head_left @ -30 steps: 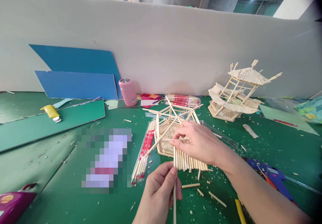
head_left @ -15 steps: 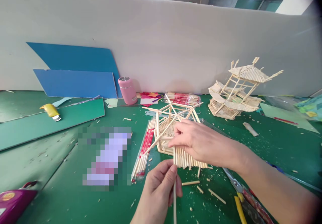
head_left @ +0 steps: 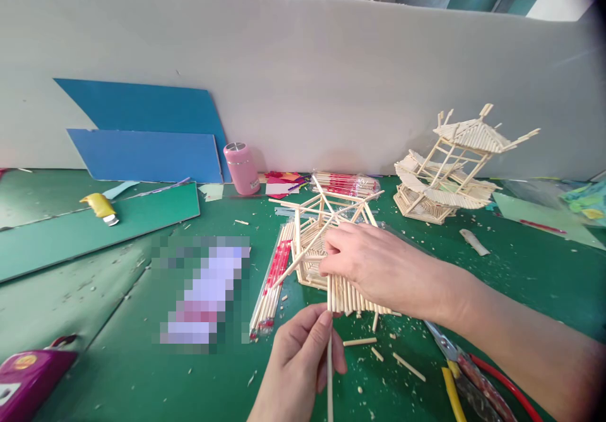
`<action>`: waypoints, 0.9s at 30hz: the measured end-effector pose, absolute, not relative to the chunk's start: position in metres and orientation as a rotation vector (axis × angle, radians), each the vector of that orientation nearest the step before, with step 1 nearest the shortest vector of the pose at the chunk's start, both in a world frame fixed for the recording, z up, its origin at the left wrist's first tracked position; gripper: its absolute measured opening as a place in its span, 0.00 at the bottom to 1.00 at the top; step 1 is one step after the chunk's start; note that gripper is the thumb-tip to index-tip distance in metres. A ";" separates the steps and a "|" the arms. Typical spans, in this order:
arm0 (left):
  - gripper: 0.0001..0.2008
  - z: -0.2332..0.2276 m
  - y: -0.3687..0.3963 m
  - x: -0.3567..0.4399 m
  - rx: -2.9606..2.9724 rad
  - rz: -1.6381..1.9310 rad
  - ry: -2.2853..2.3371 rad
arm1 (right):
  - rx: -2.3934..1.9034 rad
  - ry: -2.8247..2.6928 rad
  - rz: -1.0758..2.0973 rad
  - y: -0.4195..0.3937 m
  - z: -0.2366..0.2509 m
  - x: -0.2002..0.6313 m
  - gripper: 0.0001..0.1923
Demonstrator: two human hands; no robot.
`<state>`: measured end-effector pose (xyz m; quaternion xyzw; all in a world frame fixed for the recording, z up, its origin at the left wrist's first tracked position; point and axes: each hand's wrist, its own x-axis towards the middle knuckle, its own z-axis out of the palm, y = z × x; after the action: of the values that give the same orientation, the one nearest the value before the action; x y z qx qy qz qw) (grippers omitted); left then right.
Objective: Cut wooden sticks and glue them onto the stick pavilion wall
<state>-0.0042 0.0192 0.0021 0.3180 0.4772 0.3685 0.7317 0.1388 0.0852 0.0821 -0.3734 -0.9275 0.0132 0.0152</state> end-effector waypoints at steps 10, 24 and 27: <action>0.12 0.004 0.019 -0.003 0.710 0.818 1.070 | -1.143 -2.778 0.229 0.089 0.079 0.147 0.16; 0.16 -0.002 0.021 -0.005 0.754 0.785 1.055 | -1.321 -2.560 0.425 0.093 0.070 0.160 0.14; 0.14 -0.005 0.020 -0.004 0.765 0.808 1.050 | -1.308 -2.569 0.438 0.092 0.068 0.158 0.13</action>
<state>-0.0040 0.0201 -0.0046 0.3464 0.4754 0.3657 0.7213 0.1582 0.0923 0.0684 -0.4459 -0.8753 0.1493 0.1126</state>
